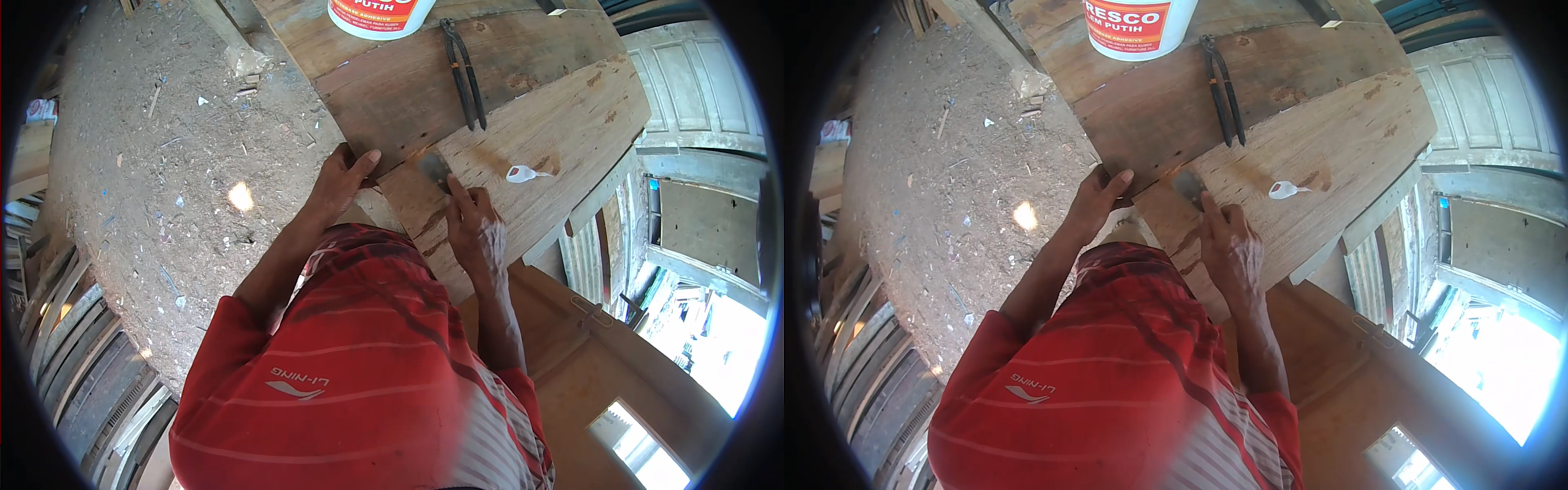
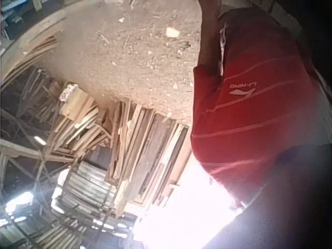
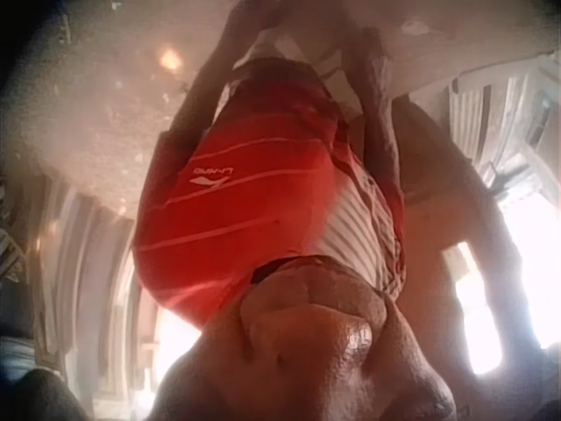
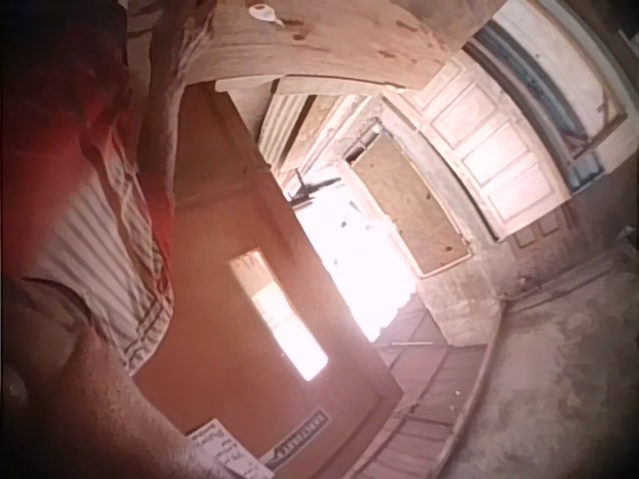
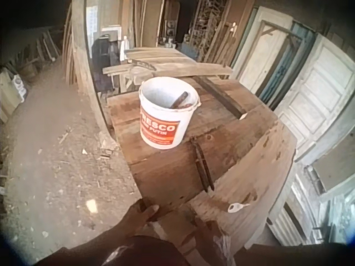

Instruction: The person applies glue from a small tube onto a wooden board and spreads it across damaged areas using a putty knife, then picks a small piece of wood from a bucket and places it on the board.

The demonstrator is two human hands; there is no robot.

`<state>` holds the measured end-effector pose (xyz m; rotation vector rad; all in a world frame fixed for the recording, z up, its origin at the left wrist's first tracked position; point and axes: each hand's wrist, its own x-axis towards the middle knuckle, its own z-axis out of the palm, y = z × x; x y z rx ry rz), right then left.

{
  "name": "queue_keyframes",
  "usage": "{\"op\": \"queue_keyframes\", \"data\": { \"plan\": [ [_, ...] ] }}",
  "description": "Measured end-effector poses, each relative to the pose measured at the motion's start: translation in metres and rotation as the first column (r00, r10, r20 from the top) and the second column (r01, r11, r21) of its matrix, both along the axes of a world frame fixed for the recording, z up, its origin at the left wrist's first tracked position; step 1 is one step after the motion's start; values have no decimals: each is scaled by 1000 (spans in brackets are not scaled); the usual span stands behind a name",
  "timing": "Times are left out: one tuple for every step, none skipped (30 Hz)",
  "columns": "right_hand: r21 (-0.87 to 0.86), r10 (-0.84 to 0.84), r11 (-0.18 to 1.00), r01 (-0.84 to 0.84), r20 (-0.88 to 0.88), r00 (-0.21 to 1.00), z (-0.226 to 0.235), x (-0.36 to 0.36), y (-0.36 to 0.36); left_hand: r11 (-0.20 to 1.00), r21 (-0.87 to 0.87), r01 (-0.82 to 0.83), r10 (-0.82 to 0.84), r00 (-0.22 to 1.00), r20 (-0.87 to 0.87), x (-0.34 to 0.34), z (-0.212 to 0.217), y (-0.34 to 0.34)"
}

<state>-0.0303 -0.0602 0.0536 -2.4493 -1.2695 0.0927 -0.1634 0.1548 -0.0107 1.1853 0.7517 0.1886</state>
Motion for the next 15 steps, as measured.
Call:
{"op": "queue_keyframes", "data": {
  "plan": [
    [7,-16,1000,17,-15,1000,0,-1,-3,1000,-11,1,-1,1000,-19,0,2,1],
    [13,-33,999,33,-31,999,-1,-2,-4,1000,-22,1,-2,999,-37,0,5,1],
    [31,-49,998,51,-44,998,-2,-3,-3,999,-33,2,-3,998,-55,0,6,1],
    [40,-68,997,70,-56,996,-2,-7,-2,1000,-15,-18,18,1000,-14,-1,1,1],
    [49,-86,995,89,-68,994,-3,-11,-2,999,3,-39,39,999,27,-1,-8,1],
    [43,-85,995,88,-72,994,-4,-13,-1,998,20,-60,59,996,68,-2,-13,0],
    [43,-86,995,90,-79,993,-7,-16,1,999,25,-35,34,998,44,-2,-10,1],
    [42,-88,995,91,-85,993,-9,-18,2,1000,30,-9,8,1000,19,-1,-5,2],
    [42,-61,997,64,-86,994,-10,-19,2,999,33,18,-17,1000,-5,-1,0,2],
    [43,-29,999,33,-88,996,-11,-21,1,1000,22,19,-19,1000,-12,-1,4,2],
    [44,2,999,2,-89,996,-11,-23,0,1000,11,22,-21,1000,-19,-1,8,3],
    [52,-12,998,17,-98,995,-9,-25,1,1000,0,24,-24,999,-25,-1,9,3],
    [58,-25,998,32,-105,994,-6,-26,1,1000,10,25,-25,1000,-15,-2,7,4],
    [64,-39,997,46,-113,993,-4,-27,2,999,19,26,-26,1000,-5,-3,4,4],
    [56,-27,998,33,-102,994,-5,-28,3,999,29,27,-27,1000,4,-3,1,5]
  ]
}}
